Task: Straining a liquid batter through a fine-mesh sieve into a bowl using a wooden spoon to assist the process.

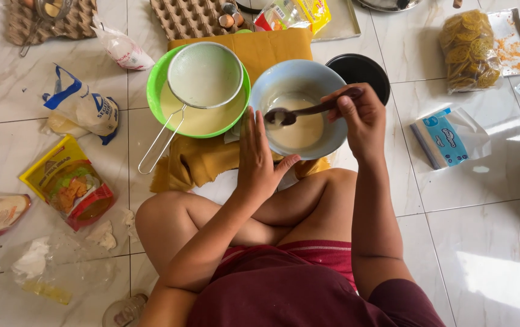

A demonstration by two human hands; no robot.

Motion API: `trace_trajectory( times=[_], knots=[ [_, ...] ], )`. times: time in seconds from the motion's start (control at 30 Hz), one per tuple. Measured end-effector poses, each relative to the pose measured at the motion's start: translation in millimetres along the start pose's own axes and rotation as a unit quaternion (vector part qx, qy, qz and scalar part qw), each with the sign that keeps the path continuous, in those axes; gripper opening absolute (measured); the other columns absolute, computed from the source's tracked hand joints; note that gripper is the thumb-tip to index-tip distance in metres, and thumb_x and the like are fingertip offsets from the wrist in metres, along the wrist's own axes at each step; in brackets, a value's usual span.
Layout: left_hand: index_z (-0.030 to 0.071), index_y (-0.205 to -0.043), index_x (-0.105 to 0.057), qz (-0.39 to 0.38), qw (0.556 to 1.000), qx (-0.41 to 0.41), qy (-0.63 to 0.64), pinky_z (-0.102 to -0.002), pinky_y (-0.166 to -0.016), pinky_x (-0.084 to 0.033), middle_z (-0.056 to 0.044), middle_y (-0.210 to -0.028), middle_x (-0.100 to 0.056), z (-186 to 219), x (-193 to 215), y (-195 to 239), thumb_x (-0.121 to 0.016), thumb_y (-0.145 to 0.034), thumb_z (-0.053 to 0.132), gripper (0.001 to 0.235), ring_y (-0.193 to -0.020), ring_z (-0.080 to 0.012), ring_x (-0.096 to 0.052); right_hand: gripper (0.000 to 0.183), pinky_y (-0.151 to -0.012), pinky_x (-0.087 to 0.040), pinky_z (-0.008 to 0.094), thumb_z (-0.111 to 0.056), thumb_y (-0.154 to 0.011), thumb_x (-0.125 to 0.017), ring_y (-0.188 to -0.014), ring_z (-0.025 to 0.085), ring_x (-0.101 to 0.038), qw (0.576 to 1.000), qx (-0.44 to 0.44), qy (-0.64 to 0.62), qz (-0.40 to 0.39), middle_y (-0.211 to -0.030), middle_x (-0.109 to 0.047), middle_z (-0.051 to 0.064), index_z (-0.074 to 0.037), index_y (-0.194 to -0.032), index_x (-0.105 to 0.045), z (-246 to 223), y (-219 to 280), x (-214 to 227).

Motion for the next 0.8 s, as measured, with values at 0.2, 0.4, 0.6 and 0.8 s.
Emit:
trace_trajectory(
  times=[0.2, 0.4, 0.6, 0.8],
  knots=[
    [0.004, -0.163, -0.016, 0.021, 1.000, -0.011, -0.013, -0.065, -0.119, -0.025, -0.026, -0.163, -0.020, 1, -13, 5, -0.061, -0.094, 0.061, 0.100, -0.151, -0.0513, -0.020, 0.008, -0.078, -0.054, 0.031, -0.001, -0.109, -0.054, -0.080, 0.020, -0.066, 0.996, 0.050, 0.076, -0.009, -0.102, -0.073, 0.024, 0.007, -0.109, -0.057, 4, -7, -3],
    [0.005, -0.162, -0.016, 0.022, 1.000, -0.003, 0.002, -0.069, -0.118, -0.023, -0.028, -0.164, -0.018, 11, -9, 1, -0.059, -0.093, 0.064, 0.101, -0.152, -0.0524, -0.016, 0.006, -0.082, -0.054, 0.036, 0.006, -0.101, -0.059, -0.080, 0.021, -0.070, 0.988, 0.011, 0.116, -0.098, -0.099, -0.075, 0.020, 0.004, -0.105, -0.063, -14, 27, 2],
    [0.007, -0.162, -0.019, 0.057, 0.998, -0.027, -0.017, -0.066, -0.119, -0.027, -0.026, -0.165, -0.017, 11, -14, -7, -0.058, -0.093, 0.064, 0.098, -0.152, -0.0520, -0.019, 0.013, -0.083, -0.053, 0.036, -0.006, -0.109, -0.055, -0.078, 0.024, -0.066, 0.990, 0.060, 0.125, -0.029, -0.099, -0.073, 0.024, 0.007, -0.109, -0.058, -30, 22, 25],
    [0.009, -0.162, -0.022, 0.088, 0.995, -0.046, -0.009, -0.064, -0.121, -0.028, -0.024, -0.165, -0.020, 5, -23, -8, -0.063, -0.093, 0.062, 0.096, -0.153, -0.0509, -0.020, 0.007, -0.082, -0.050, 0.038, 0.009, -0.111, -0.049, -0.080, 0.023, -0.062, 0.976, 0.108, 0.187, 0.022, -0.104, -0.071, 0.025, 0.009, -0.113, -0.056, -25, 5, 13]
  ],
)
Point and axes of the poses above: each hand's wrist, its own y-axis away from the middle knuckle, its own x-axis out of the back of the hand, z = x × y, the point moved 2 cm from there along -y, towards the middle knuckle
